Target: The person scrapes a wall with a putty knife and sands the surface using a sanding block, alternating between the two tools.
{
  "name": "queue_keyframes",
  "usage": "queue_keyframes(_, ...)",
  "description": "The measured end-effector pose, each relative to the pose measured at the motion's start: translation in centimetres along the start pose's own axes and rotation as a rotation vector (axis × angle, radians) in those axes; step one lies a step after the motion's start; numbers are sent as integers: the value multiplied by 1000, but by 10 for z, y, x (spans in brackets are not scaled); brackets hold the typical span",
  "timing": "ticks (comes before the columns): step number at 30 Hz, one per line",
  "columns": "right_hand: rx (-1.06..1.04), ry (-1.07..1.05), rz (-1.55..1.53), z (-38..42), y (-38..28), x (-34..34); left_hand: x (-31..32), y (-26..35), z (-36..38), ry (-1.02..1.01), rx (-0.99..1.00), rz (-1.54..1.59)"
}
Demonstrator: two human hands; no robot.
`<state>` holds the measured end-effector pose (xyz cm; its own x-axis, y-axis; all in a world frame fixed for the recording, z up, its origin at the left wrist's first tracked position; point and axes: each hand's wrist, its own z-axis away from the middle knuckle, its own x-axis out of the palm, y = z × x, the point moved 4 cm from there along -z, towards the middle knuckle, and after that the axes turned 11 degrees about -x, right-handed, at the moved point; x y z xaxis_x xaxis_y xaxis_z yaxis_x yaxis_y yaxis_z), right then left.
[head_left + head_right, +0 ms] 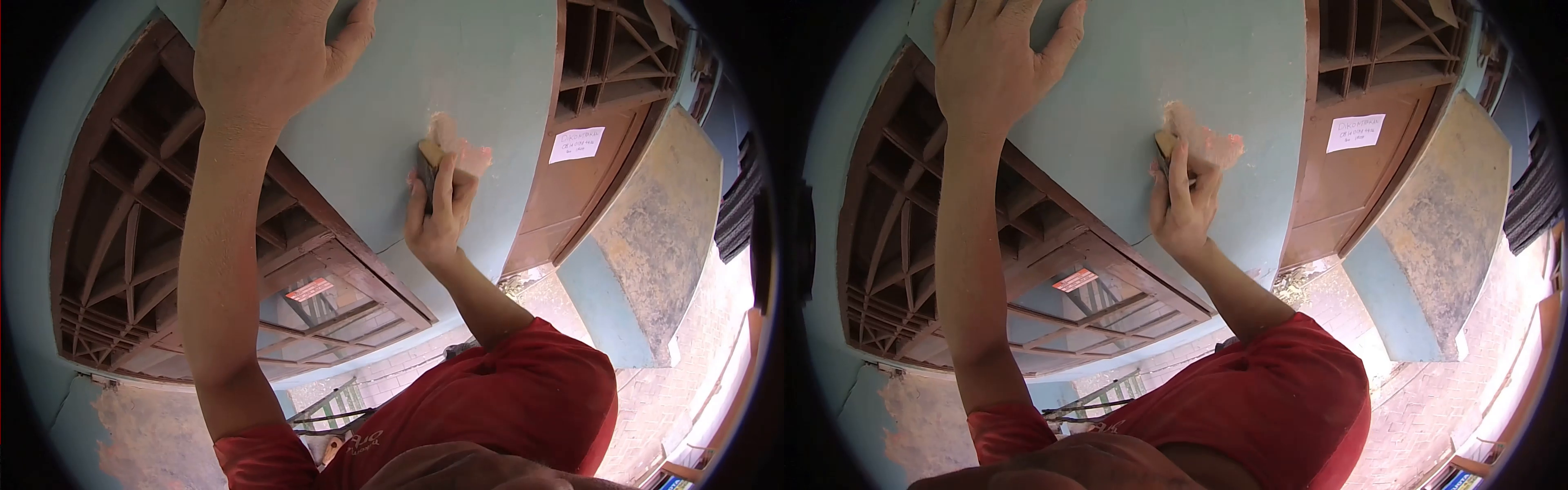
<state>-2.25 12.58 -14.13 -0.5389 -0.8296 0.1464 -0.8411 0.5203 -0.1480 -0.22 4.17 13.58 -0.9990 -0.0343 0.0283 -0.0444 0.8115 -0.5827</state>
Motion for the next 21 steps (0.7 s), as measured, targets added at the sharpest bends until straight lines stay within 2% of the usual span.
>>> queue_keyframes(1,49,2,-111,36,1,1,2,-1,-1,-4,-4,-4)
queue_keyframes(2,44,7,-110,24,2,0,0,0,-2,4,-2,-5)
queue_keyframes(7,-105,135,42,-155,16,6,-3,2,-3,-40,-22,2)
queue_keyframes(10,-115,147,68,-161,17,9,-3,2,-1,32,3,75)
queue_keyframes(14,11,-45,55,7,1,-6,-1,0,0,-5,-6,3)
queue_keyframes(15,53,-84,11,10,-15,-9,-5,2,0,-18,-16,50)
queue_keyframes(17,-1,-44,15,-6,0,-3,-5,3,-3,-18,-14,101)
queue_keyframes(20,-115,129,51,-125,11,11,-3,2,0,0,-6,75)
queue_keyframes(21,-117,112,46,-156,9,14,-3,1,-1,-25,-9,52)
